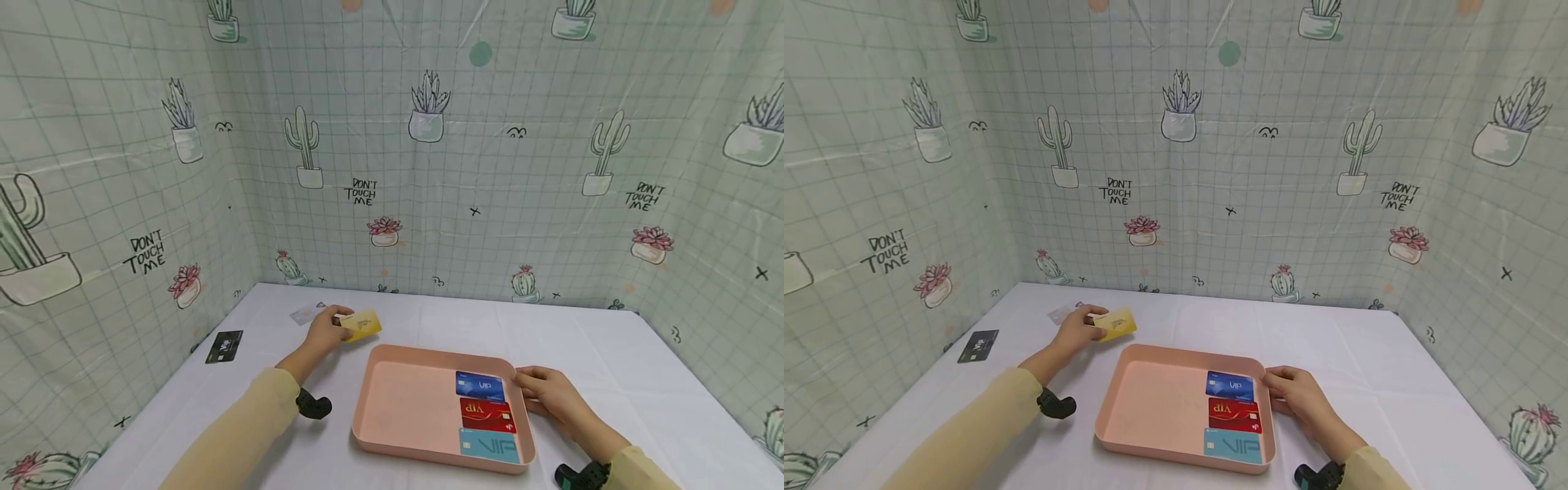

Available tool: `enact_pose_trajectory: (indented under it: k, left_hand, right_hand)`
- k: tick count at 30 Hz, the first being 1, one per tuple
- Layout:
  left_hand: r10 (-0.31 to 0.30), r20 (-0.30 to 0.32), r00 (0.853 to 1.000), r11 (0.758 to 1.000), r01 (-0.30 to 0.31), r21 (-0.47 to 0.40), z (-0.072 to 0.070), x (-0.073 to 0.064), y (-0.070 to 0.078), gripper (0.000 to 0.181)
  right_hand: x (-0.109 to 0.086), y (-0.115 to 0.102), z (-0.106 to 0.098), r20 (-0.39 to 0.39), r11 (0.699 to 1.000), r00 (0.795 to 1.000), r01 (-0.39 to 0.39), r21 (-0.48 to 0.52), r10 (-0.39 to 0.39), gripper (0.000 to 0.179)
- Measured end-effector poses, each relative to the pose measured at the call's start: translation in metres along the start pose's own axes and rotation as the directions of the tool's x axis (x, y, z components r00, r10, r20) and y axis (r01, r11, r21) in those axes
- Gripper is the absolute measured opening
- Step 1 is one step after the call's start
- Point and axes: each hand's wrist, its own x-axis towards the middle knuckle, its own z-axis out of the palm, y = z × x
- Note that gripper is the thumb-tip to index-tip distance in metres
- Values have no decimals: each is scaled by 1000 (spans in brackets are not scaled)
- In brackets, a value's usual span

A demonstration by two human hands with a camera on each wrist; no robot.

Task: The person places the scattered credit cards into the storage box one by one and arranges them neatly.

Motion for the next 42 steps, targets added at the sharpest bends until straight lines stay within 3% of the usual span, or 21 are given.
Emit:
enact_pose_trajectory:
  k: [10, 17, 22, 27, 34, 38, 42]
  left_hand:
    - [7, 14, 1000, 991, -5, -136, 13, -12, 17, 39]
    - [5, 84, 996, 939, 24, -342, 19, -18, 22, 33]
    - [19, 145, 989, 915, 41, -401, 19, -22, 19, 27]
    - [57, 160, 985, 918, 11, -398, 19, -24, 21, 22]
    - [105, 192, 976, 955, -45, -293, 24, -30, 24, 19]
    - [165, 248, 955, 970, -111, -216, 23, -38, 27, 16]
    - [239, 310, 920, 968, -202, -148, 22, -44, 28, 15]
  right_hand:
    - [1, 1, 1, -4, 1000, 1000, 2, 17, -2, 55]
    - [0, 1, 0, -20, 1000, 1000, 0, 0, 0, 56]
    - [0, 2, 0, -15, 1000, 1000, 4, 11, -4, 55]
    - [0, 1, 0, -18, 1000, 1000, 8, 7, -8, 54]
    - [2, 2, 0, -17, 1000, 1000, 7, 11, -7, 54]
    - [2, 3, -1, -14, 1000, 1000, 9, 12, -9, 54]
    - [3, 4, 0, -16, 1000, 1000, 10, 2, -10, 55]
